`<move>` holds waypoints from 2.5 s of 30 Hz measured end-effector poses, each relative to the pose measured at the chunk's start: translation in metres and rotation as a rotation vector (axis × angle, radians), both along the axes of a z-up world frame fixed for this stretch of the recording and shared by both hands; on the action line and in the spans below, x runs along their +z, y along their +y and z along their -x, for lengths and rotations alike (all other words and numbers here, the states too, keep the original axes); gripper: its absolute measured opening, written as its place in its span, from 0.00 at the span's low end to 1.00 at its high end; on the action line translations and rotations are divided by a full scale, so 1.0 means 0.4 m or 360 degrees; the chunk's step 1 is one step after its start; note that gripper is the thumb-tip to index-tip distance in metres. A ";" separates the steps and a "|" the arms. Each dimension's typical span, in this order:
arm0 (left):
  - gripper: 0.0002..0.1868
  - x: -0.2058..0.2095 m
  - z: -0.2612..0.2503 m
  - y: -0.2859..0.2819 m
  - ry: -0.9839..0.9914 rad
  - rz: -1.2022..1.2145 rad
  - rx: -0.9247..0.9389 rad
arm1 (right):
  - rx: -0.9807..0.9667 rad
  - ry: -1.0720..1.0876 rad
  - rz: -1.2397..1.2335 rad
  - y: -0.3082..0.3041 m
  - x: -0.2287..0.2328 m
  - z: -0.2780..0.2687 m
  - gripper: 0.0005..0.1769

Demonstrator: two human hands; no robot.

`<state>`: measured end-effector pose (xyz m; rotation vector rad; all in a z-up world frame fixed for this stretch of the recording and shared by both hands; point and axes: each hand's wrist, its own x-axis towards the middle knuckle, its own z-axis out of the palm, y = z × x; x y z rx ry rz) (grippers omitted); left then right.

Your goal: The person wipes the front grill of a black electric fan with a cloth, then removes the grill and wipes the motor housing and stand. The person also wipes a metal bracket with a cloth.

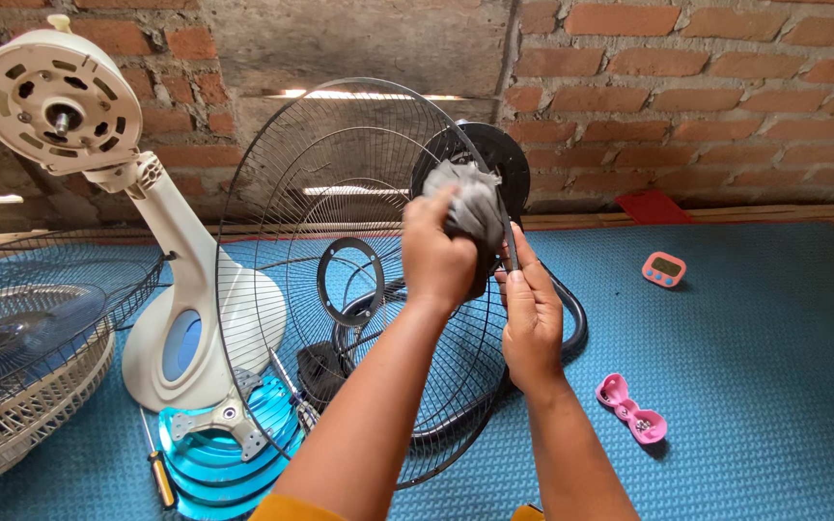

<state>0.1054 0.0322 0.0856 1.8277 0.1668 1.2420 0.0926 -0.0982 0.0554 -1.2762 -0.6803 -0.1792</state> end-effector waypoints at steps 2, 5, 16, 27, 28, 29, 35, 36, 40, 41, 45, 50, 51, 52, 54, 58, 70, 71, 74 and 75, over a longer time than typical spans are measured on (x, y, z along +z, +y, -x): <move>0.24 -0.033 0.017 -0.035 0.0223 -0.0072 0.0002 | 0.0062 0.0003 -0.0062 0.000 -0.002 -0.001 0.28; 0.22 -0.111 0.079 -0.033 0.0126 -0.0487 -0.0023 | 0.0080 -0.0091 -0.0098 0.003 -0.007 -0.005 0.27; 0.19 -0.342 0.315 0.098 0.0457 -0.1142 -0.0204 | -0.0265 -0.0223 0.0170 -0.011 -0.015 -0.002 0.25; 0.25 -0.270 0.112 0.165 0.0411 0.0152 0.0372 | -0.0214 -0.0183 0.0067 0.001 -0.008 0.019 0.25; 0.30 -0.253 0.096 0.165 0.0508 0.0190 0.0387 | -0.0198 -0.0201 0.0063 0.002 -0.005 0.020 0.25; 0.28 -0.246 0.095 0.149 0.0515 0.0157 0.0338 | -0.0201 -0.0211 0.0071 0.003 -0.003 0.021 0.26; 0.22 -0.273 0.184 0.004 0.0288 -0.0357 -0.0081 | -0.0218 -0.0246 0.0092 0.005 -0.007 0.019 0.27; 0.23 -0.284 0.207 -0.002 0.0309 -0.0434 -0.0133 | -0.0210 -0.0233 0.0085 0.005 -0.010 0.018 0.27; 0.21 -0.338 0.290 0.048 0.0517 -0.0742 -0.0316 | -0.0223 -0.0238 0.0079 0.004 -0.012 0.016 0.28; 0.21 -0.354 0.313 0.071 0.0635 -0.0817 -0.0306 | -0.0239 -0.0235 0.0105 0.003 -0.011 0.017 0.28; 0.24 -0.407 0.401 0.164 0.1070 -0.0922 -0.0175 | -0.0229 -0.0243 0.0127 -0.002 -0.006 0.026 0.29; 0.16 -0.395 0.435 0.188 0.1314 -0.0301 0.0023 | -0.0254 -0.0239 0.0127 0.003 -0.005 0.034 0.30; 0.14 -0.379 0.427 0.174 0.1219 -0.0220 0.0017 | -0.0266 -0.0253 0.0136 0.005 -0.004 0.034 0.30; 0.12 -0.361 0.412 0.156 0.1128 -0.0140 0.0008 | -0.0283 -0.0263 0.0145 0.006 -0.005 0.036 0.30; 0.15 -0.318 0.373 0.116 0.0845 -0.0127 -0.0034 | -0.0323 -0.0296 0.0166 0.008 -0.007 0.037 0.30; 0.21 -0.256 0.325 0.012 0.0360 -0.0353 -0.0352 | -0.0699 -0.0554 0.0477 -0.002 -0.011 0.036 0.31; 0.14 -0.470 0.498 0.175 0.1172 -0.1253 -0.0454 | -0.1045 -0.0739 0.0828 -0.021 -0.017 0.045 0.37; 0.13 -0.490 0.512 0.199 0.1211 -0.1278 -0.0395 | -0.0998 -0.0572 0.0819 -0.016 -0.011 0.048 0.37; 0.15 -0.528 0.553 0.239 0.1115 -0.1174 0.0019 | -0.0794 -0.0065 0.0738 0.000 0.010 0.054 0.33; 0.16 -0.531 0.559 0.240 0.1238 -0.1056 0.0037 | -0.0688 0.0108 0.0674 0.004 0.017 0.057 0.29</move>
